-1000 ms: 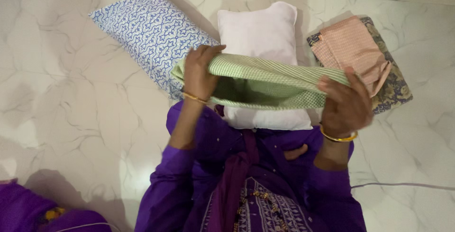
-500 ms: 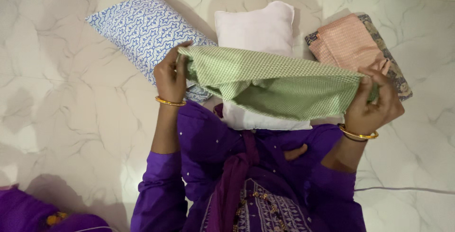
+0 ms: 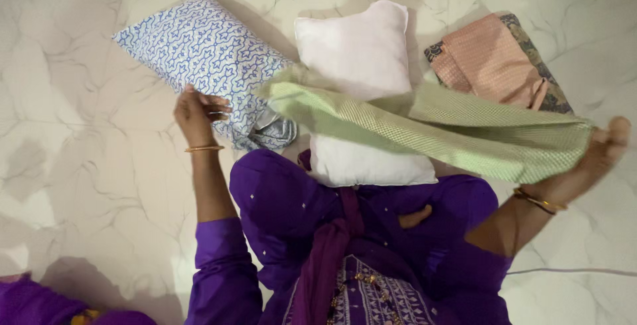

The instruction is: The person sits on the floor and inserts several white pillows into different patterned pillowcases. They handle each pillow individually, pulling the cases over the inserts and adjusting them.

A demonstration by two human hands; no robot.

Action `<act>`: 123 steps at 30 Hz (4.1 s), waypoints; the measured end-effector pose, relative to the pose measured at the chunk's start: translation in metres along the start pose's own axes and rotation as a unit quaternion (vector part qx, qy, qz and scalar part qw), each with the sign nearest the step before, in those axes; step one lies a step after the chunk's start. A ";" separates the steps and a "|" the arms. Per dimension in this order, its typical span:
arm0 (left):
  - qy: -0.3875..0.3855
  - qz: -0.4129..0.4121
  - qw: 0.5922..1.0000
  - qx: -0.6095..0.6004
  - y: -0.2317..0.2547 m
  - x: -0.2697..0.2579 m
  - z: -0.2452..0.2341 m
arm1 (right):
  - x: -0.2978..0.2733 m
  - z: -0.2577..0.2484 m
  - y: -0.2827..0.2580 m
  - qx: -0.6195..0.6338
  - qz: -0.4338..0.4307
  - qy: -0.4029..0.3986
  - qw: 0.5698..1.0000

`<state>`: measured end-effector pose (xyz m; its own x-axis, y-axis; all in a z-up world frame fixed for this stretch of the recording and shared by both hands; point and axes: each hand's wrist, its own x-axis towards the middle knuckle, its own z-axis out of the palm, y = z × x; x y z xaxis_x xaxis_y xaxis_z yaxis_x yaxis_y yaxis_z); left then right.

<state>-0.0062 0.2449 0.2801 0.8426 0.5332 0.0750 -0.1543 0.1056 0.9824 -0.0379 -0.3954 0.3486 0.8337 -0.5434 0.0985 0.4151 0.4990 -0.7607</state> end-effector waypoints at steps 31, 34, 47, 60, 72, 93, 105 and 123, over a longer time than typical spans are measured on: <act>0.164 0.534 0.821 0.116 0.085 0.054 -0.012 | 0.188 0.136 0.164 0.172 0.026 -0.335 0.926; 0.033 0.466 0.833 0.298 0.077 -0.001 -0.021 | 0.224 0.162 0.196 0.225 0.065 -0.349 0.907; -0.389 0.326 0.781 0.364 -0.158 -0.174 0.196 | 0.079 -0.061 0.327 -0.319 0.275 -0.089 0.903; -0.305 0.116 0.757 0.566 -0.210 -0.060 0.157 | -0.010 -0.101 0.319 -0.585 0.246 -0.281 0.720; -0.160 -0.023 0.862 0.480 -0.222 -0.042 0.138 | 0.033 -0.064 0.359 -0.658 0.183 -0.335 0.649; -0.549 0.020 0.668 0.502 -0.317 -0.090 0.163 | 0.133 0.034 -0.033 -0.687 0.092 -0.067 0.717; -0.194 -0.277 0.938 0.069 -0.320 -0.074 0.164 | 0.164 -0.058 0.147 -0.876 0.214 -0.329 0.280; -0.151 -0.326 0.931 -0.065 -0.332 -0.080 0.160 | 0.082 0.046 0.366 -0.717 0.188 -0.402 0.538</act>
<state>0.0603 0.0330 -0.0246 0.8825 0.0621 -0.4662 0.3965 0.4347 0.8086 0.1995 -0.2263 0.1078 0.8881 0.1685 -0.4276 -0.0652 -0.8748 -0.4801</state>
